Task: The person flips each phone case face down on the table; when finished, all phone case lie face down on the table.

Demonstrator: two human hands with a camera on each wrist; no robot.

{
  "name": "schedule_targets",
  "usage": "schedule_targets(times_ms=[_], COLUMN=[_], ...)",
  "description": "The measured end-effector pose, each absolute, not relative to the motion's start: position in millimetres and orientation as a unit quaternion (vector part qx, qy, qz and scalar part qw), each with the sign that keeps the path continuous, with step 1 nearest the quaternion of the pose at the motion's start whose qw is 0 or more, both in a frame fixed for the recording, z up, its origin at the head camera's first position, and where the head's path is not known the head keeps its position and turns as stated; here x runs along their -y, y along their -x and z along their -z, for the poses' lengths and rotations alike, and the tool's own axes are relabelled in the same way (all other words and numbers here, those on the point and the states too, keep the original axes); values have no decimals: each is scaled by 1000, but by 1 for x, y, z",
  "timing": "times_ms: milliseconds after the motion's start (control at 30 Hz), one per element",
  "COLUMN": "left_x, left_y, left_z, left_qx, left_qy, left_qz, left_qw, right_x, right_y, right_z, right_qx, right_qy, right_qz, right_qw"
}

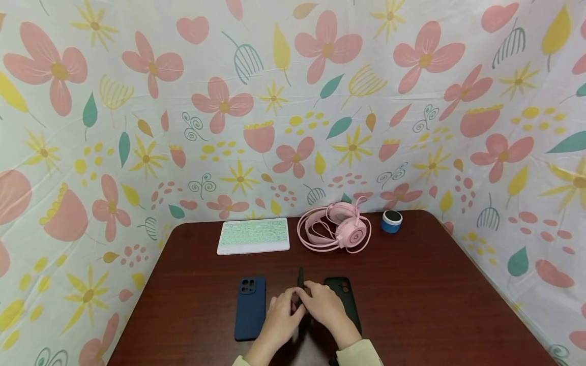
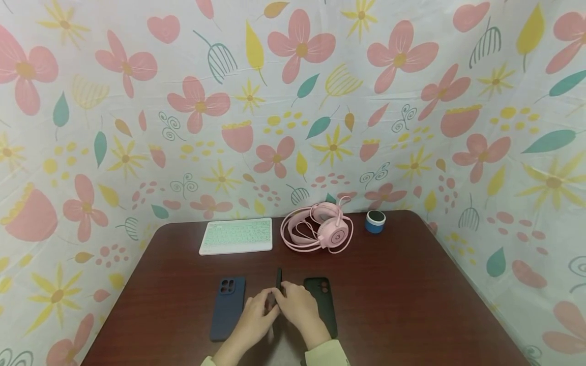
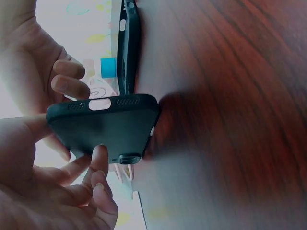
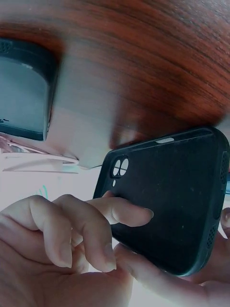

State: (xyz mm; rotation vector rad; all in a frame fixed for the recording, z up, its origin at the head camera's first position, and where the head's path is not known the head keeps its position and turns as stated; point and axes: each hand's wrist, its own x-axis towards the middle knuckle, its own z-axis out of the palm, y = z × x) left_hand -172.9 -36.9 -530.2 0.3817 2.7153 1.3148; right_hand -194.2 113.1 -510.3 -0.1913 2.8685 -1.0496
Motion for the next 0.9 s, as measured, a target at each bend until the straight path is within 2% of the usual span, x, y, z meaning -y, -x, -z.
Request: schedule_targets(times_ms=[200, 367, 900], left_x=[44, 49, 42], left_y=[174, 174, 184], left_z=[532, 533, 543], left_qx=[-882, -888, -915], left_qy=[-133, -139, -100], left_qz=[-445, -433, -372], left_qw=[75, 73, 122], right_x=[-114, -115, -113], right_y=[194, 194, 193], right_z=[511, 511, 511], right_qx=[-936, -935, -931], right_qy=[64, 63, 38], right_qz=[343, 346, 361], right_qw=[40, 40, 38])
